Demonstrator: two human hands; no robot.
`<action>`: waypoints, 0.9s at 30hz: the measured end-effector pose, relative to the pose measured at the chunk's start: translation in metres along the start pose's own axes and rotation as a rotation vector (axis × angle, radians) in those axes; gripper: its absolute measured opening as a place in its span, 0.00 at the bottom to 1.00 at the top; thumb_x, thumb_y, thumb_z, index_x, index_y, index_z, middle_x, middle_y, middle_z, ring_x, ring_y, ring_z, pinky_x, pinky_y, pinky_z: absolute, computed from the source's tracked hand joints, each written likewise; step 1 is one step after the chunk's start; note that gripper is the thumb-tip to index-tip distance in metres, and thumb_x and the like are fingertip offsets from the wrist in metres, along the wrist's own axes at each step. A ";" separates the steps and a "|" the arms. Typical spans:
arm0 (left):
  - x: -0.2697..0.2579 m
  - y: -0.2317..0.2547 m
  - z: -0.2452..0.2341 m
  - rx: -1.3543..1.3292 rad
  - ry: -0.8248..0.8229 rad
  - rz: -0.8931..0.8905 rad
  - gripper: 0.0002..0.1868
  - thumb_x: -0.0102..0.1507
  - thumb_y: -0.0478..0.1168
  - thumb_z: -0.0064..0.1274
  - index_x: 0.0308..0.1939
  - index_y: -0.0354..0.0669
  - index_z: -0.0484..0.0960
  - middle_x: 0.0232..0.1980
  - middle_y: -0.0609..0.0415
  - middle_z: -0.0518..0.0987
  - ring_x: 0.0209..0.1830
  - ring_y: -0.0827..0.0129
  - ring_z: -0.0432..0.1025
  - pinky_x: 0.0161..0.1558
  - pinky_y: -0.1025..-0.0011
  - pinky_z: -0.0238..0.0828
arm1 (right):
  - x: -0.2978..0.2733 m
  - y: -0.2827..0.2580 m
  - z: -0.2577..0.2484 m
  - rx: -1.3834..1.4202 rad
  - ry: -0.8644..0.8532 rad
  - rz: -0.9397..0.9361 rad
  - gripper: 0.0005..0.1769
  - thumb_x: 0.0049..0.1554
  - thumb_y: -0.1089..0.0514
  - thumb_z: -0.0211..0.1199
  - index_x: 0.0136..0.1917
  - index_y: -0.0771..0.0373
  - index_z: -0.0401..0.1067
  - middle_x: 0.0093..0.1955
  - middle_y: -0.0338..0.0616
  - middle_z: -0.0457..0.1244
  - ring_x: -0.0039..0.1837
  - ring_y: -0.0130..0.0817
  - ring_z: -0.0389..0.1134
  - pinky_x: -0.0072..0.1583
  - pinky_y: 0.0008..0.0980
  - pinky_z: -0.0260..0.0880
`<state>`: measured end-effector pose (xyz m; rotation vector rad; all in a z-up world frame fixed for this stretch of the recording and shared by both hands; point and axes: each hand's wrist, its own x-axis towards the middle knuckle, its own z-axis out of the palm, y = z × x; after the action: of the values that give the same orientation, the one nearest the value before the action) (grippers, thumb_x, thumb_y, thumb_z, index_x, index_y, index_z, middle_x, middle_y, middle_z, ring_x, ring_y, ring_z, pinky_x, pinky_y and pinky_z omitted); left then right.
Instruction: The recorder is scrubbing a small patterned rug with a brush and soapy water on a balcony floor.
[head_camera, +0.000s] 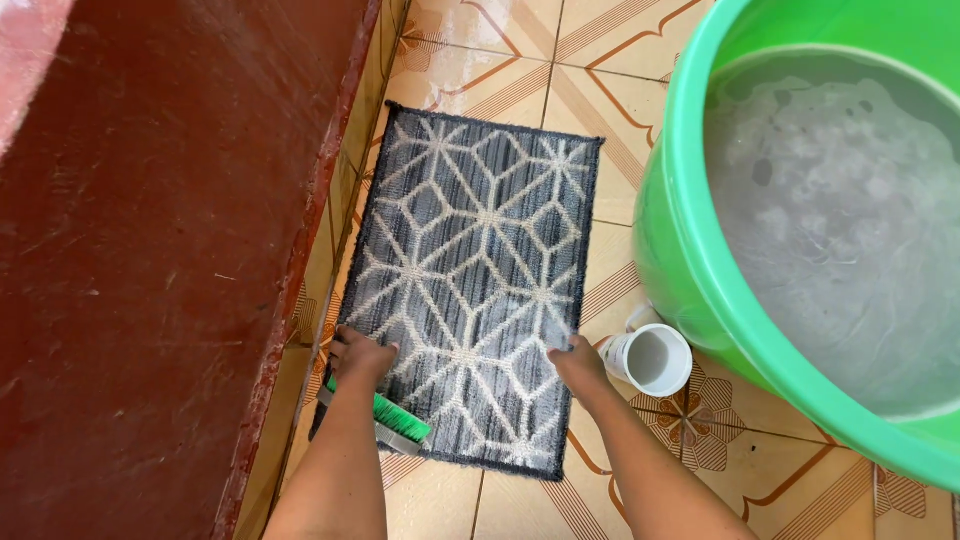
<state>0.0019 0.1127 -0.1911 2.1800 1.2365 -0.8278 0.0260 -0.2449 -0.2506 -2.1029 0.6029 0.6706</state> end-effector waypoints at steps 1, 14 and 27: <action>0.005 -0.001 0.005 0.000 -0.003 -0.006 0.64 0.61 0.59 0.62 0.81 0.44 0.29 0.83 0.36 0.39 0.81 0.39 0.44 0.75 0.49 0.50 | 0.000 0.005 0.002 -0.004 -0.004 0.003 0.40 0.55 0.49 0.66 0.75 0.67 0.59 0.71 0.61 0.62 0.72 0.52 0.65 0.69 0.41 0.64; 0.028 0.012 -0.001 0.033 0.078 0.012 0.54 0.62 0.59 0.60 0.81 0.40 0.45 0.83 0.41 0.45 0.81 0.42 0.47 0.75 0.47 0.52 | 0.011 -0.018 0.010 0.288 0.005 0.235 0.39 0.59 0.50 0.66 0.76 0.67 0.56 0.74 0.56 0.59 0.71 0.48 0.62 0.68 0.43 0.60; -0.105 0.223 -0.065 -0.124 0.024 0.589 0.20 0.59 0.44 0.59 0.50 0.34 0.83 0.56 0.35 0.80 0.56 0.44 0.76 0.57 0.54 0.74 | -0.109 -0.216 0.004 0.013 0.072 -0.713 0.08 0.56 0.68 0.56 0.44 0.73 0.75 0.39 0.60 0.70 0.41 0.49 0.74 0.44 0.46 0.71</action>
<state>0.1719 -0.0077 -0.0437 2.2700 0.5716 -0.4640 0.0782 -0.1052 -0.0602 -2.1347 -0.1244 0.1814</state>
